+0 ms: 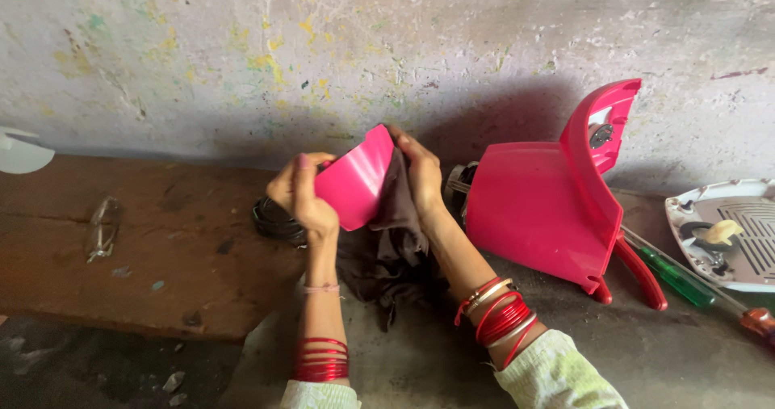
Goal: The person disassembles a pink mixer grinder by removing plastic components and the internal motor assembly using pliers and a screwdriver.
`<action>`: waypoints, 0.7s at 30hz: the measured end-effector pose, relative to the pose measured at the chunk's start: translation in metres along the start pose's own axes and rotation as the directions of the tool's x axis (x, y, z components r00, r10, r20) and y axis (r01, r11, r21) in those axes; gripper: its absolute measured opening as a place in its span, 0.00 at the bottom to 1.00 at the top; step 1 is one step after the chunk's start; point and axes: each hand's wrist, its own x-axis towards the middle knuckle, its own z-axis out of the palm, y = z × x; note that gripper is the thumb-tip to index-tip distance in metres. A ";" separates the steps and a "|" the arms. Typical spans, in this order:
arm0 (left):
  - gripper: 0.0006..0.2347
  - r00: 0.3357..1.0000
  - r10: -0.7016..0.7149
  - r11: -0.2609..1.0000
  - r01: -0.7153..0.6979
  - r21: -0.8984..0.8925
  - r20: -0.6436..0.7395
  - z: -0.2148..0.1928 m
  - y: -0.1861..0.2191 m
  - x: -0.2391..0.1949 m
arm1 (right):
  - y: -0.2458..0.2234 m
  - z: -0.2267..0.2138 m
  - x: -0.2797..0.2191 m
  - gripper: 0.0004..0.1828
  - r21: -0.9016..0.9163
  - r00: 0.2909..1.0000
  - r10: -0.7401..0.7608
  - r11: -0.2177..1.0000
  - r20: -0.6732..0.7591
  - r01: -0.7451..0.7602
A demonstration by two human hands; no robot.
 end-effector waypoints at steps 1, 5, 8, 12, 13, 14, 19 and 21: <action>0.18 0.998 -0.039 0.999 0.038 -0.026 -0.042 -0.004 -0.004 0.001 | 0.010 -0.011 0.004 0.25 0.137 0.993 0.114 0.984 0.008 -0.114; 0.14 0.948 -0.247 0.951 0.197 -0.236 -0.201 -0.011 -0.028 0.002 | 0.039 -0.053 0.003 0.42 -0.396 0.894 -0.149 0.857 0.422 0.329; 0.11 0.894 -0.394 0.875 0.293 -0.385 -0.216 -0.012 -0.048 -0.001 | 0.055 -0.060 -0.003 0.30 -0.075 0.965 0.096 0.994 0.245 -0.080; 0.07 0.626 -0.776 0.495 0.520 -0.696 -0.084 -0.011 -0.070 -0.006 | 0.059 -0.052 -0.003 0.26 0.374 0.929 0.277 0.857 0.247 -0.355; 0.08 0.600 -0.798 0.442 0.527 -0.726 -0.051 -0.011 -0.077 -0.006 | 0.060 -0.050 0.000 0.25 0.451 0.924 0.286 0.810 0.255 -0.375; 0.10 0.574 -0.819 0.388 0.531 -0.753 -0.017 -0.008 -0.084 -0.007 | 0.061 -0.048 0.001 0.25 0.498 0.927 0.278 0.784 0.252 -0.370; 0.15 0.509 -0.825 0.549 0.622 -0.558 -0.244 -0.002 -0.100 -0.012 | 0.072 -0.054 0.012 0.27 0.599 0.942 0.257 0.727 0.218 -0.337; 0.21 0.592 -0.785 0.587 0.614 -0.528 -0.184 -0.005 -0.091 -0.004 | 0.074 -0.059 0.014 0.28 0.575 0.924 0.287 0.723 0.254 -0.383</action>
